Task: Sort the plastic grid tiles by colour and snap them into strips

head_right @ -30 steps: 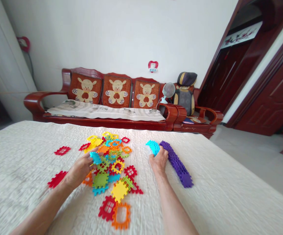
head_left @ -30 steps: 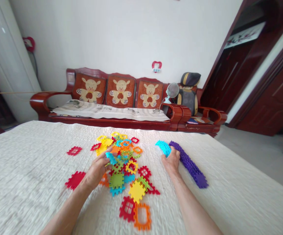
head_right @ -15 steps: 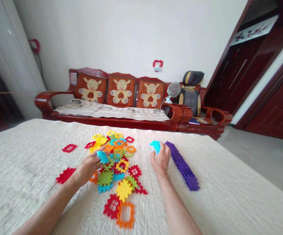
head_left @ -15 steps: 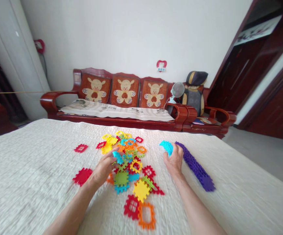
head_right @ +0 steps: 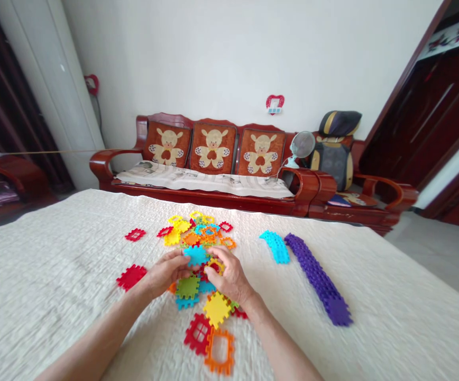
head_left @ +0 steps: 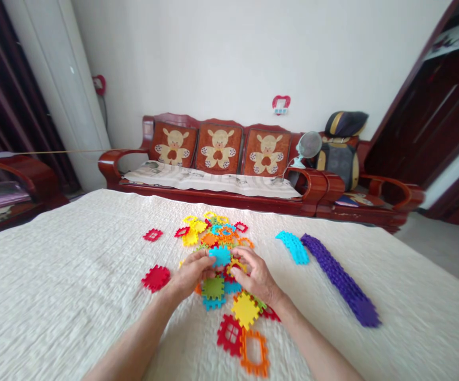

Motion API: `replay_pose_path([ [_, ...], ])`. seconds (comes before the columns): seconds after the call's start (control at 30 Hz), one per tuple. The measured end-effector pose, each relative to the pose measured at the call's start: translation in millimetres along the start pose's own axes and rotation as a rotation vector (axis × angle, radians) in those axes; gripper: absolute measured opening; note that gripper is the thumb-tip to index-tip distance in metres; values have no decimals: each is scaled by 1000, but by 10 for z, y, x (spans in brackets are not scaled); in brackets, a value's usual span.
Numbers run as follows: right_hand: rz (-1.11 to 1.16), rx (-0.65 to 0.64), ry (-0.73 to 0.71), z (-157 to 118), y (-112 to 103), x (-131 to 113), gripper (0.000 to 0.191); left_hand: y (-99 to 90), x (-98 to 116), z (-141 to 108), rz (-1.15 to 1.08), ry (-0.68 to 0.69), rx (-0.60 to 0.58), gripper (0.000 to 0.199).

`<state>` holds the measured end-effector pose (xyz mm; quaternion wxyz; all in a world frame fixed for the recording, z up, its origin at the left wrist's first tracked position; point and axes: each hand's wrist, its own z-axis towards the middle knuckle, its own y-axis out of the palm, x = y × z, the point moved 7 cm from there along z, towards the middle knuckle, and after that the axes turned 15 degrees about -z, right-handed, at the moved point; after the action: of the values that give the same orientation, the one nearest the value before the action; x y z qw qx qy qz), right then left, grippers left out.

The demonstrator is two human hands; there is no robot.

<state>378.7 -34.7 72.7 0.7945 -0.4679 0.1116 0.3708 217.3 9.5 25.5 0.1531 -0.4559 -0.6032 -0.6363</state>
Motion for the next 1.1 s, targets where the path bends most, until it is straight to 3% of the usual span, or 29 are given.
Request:
replay_pose_path([
  [0.17, 238, -57, 167, -6, 191, 57, 24, 0, -67, 23, 112, 3, -20, 28],
  [0.33, 299, -75, 254, -26, 262, 132, 30, 20, -61, -1, 163, -9, -28, 28],
  [0.47, 136, 17, 251, -31, 223, 101, 44, 90, -51, -41, 190, -5, -35, 26],
  [0.63, -146, 169, 78, -18, 134, -71, 57, 180, -20, -67, 241, 45, -85, 23],
  [0.83, -223, 173, 83, -24, 130, -133, 53, 246, 23, -87, 340, 63, -138, 28],
  [0.9, -248, 193, 83, -13, 81, -114, 54, 218, 79, -78, 342, 99, -97, 29],
  [0.97, -300, 262, 106, -9, -41, -12, 53, 109, 183, -58, 302, 186, 20, 32],
  [1.1, -516, 481, 258, -100, -461, 452, 50, -239, 394, -28, 200, 384, 267, 38],
])
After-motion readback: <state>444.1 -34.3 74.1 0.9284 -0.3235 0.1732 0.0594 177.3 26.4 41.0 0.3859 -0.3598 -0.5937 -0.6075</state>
